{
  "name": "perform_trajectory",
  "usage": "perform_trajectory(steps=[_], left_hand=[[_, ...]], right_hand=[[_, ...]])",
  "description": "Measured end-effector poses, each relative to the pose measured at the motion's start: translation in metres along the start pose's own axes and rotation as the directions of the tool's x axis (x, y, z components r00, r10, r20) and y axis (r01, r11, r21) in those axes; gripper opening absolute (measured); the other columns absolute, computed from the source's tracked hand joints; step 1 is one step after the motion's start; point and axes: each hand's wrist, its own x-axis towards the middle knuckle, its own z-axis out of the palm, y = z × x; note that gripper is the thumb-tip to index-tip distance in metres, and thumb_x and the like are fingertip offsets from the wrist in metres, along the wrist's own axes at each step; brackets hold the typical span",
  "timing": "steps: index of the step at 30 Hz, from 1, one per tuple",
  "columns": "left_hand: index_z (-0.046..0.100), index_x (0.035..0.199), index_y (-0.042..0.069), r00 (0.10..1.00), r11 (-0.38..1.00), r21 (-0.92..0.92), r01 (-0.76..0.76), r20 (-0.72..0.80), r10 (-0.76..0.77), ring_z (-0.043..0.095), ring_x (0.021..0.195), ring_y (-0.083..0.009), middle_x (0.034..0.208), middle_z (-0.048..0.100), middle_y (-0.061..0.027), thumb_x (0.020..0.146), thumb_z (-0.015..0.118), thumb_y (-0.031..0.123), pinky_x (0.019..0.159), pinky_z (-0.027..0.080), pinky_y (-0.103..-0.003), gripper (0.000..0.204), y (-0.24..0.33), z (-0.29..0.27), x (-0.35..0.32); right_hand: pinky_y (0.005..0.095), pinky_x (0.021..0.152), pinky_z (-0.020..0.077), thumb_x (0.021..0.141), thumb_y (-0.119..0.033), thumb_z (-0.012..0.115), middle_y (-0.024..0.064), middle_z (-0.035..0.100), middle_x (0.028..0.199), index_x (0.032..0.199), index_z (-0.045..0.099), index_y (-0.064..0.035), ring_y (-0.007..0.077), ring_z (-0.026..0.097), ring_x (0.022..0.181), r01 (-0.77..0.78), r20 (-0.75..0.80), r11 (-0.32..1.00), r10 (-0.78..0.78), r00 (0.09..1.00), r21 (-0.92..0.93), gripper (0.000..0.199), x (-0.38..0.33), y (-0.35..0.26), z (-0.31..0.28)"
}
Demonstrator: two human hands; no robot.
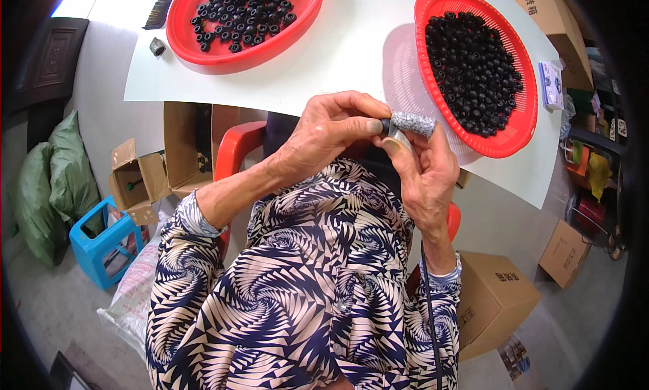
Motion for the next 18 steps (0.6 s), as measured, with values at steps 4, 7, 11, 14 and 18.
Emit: perform_trajectory(steps=[4,7,11,14,18], left_hand=[[0.061,0.103,-0.003,0.999,0.989,-0.147,0.028,0.029,-0.024,0.055,0.085,-0.0134,0.1,0.059,-0.0086,0.085,0.061,0.005,0.081,0.046,-0.027,0.019,0.004,0.005,-0.001],[0.06,0.107,-0.004,0.998,0.989,-0.139,0.05,0.052,-0.043,0.055,0.084,-0.0129,0.098,0.059,-0.0086,0.086,0.06,0.006,0.08,0.046,-0.027,0.023,0.006,0.003,0.001],[0.06,0.108,-0.005,0.996,0.983,-0.168,0.078,0.052,-0.07,0.055,0.083,-0.0128,0.097,0.06,-0.009,0.087,0.06,0.008,0.079,0.047,-0.026,0.024,0.006,-0.001,0.001],[0.06,0.107,-0.005,0.997,0.981,-0.18,0.074,0.051,-0.066,0.057,0.085,-0.0135,0.097,0.06,-0.0095,0.087,0.06,0.009,0.079,0.048,-0.026,0.024,0.006,-0.003,0.001],[0.06,0.106,-0.004,0.997,0.987,-0.154,0.046,0.067,-0.037,0.059,0.085,-0.015,0.096,0.061,-0.0106,0.087,0.06,0.009,0.076,0.05,-0.025,0.023,0.004,-0.006,0.003]], right_hand=[[0.0218,0.066,0.0484,0.086,-0.008,0.063,0.0101,0.065,0.089,0.105,0.05,0.0043,0.0115,0.062,0.077,-0.074,-0.041,0.957,0.089,0.995,0.282,0.027,-0.001,-0.006,-0.002],[0.0199,0.064,0.0471,0.086,-0.009,0.063,0.0093,0.064,0.091,0.108,0.05,0.0036,0.0099,0.061,0.076,-0.14,-0.034,0.931,0.161,0.986,0.337,0.029,-0.002,-0.006,-0.007],[0.0186,0.061,0.0453,0.086,-0.011,0.064,0.0086,0.063,0.091,0.108,0.049,0.0036,0.0084,0.059,0.072,-0.163,-0.036,0.943,0.181,0.983,0.29,0.03,-0.002,-0.004,-0.01],[0.0183,0.058,0.0442,0.086,-0.012,0.064,0.0082,0.063,0.09,0.107,0.05,0.0036,0.0076,0.058,0.07,-0.159,-0.028,0.957,0.171,0.985,0.244,0.029,-0.002,-0.003,-0.012],[0.0178,0.056,0.0423,0.086,-0.01,0.063,0.0074,0.063,0.09,0.105,0.051,0.0037,0.0057,0.056,0.068,-0.171,-0.01,0.965,0.176,0.984,0.197,0.026,-0.002,-0.001,-0.015]])
